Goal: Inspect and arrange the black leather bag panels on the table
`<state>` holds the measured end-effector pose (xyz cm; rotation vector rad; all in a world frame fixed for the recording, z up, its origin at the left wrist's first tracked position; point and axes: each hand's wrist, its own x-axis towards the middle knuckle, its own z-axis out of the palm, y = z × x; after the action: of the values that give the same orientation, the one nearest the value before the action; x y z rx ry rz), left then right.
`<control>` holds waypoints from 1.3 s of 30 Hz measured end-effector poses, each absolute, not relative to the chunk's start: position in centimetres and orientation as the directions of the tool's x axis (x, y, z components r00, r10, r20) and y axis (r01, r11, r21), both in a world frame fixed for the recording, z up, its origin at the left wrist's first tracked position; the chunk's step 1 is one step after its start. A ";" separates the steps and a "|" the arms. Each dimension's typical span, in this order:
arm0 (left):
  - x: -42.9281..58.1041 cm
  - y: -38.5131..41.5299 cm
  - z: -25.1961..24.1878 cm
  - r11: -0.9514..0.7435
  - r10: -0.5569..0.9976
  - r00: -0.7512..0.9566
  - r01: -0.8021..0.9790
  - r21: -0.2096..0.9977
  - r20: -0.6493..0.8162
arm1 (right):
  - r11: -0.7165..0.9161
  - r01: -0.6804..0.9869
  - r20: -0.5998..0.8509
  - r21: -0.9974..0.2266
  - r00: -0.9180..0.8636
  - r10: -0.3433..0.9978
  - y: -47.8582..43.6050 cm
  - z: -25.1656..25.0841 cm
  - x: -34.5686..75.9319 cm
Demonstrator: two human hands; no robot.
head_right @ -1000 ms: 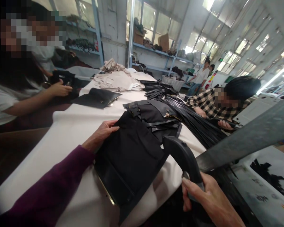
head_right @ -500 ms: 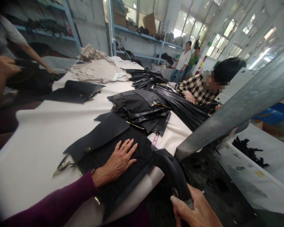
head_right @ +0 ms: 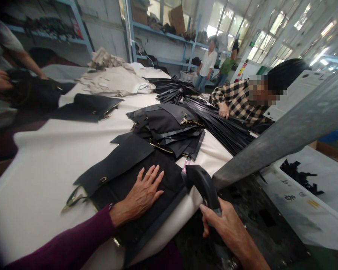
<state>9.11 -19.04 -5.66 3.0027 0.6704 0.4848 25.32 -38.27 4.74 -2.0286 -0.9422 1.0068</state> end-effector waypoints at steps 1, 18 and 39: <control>9.1 -18.9 -5.5 -0.907 0.419 0.859 0.407 0.106 0.294 | -0.512 0.304 -0.359 -0.803 0.440 0.823 -38.7 5.0 25.4; -3.3 -30.9 -7.5 0.289 0.818 0.425 0.278 0.916 -0.387 | -0.476 0.468 -0.406 -0.745 0.248 0.880 -41.5 4.5 22.9; -0.8 -29.3 -5.8 0.590 0.800 0.487 -0.536 0.604 -0.350 | -0.521 0.374 -0.323 -0.768 0.476 0.818 -37.2 6.5 26.0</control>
<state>-0.79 -29.27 -5.85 0.4499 0.6591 0.8466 25.98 -37.17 6.55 -2.1020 -0.9818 0.9219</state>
